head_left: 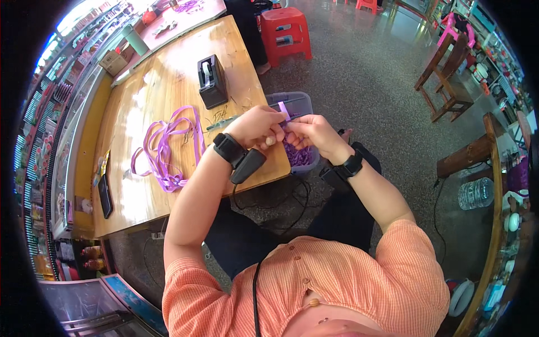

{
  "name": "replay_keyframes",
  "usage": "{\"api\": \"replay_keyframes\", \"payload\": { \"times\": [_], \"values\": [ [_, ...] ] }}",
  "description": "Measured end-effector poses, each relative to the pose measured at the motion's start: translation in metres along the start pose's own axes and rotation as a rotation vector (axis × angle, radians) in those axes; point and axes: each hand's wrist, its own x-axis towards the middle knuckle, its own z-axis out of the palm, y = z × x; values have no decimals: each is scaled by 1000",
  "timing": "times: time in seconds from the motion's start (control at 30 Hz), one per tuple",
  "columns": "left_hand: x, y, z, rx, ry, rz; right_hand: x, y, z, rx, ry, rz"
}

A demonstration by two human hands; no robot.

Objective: Measuring purple plastic straps against a ruler on a table and sorting them into a bin.

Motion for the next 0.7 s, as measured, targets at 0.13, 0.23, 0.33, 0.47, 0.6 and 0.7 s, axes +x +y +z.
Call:
{"api": "replay_keyframes", "payload": {
  "times": [0.13,0.23,0.33,0.47,0.6,0.7],
  "values": [
    [4,-11,0,-97,-41,48,-9,-24,0,-295,-49,-54],
    [2,-12,0,-67,-67,64,-7,-65,3,-375,-69,-153],
    [-2,-12,0,-58,-67,75,32,-105,30,-402,-134,-236],
    [-8,-11,2,15,-62,116,116,-125,76,-519,-169,-265],
    [8,-23,1,23,-100,234,174,-122,109,-499,-98,-105],
    [6,-21,0,68,-83,203,187,-120,119,-486,-24,-5]
  ]
}}
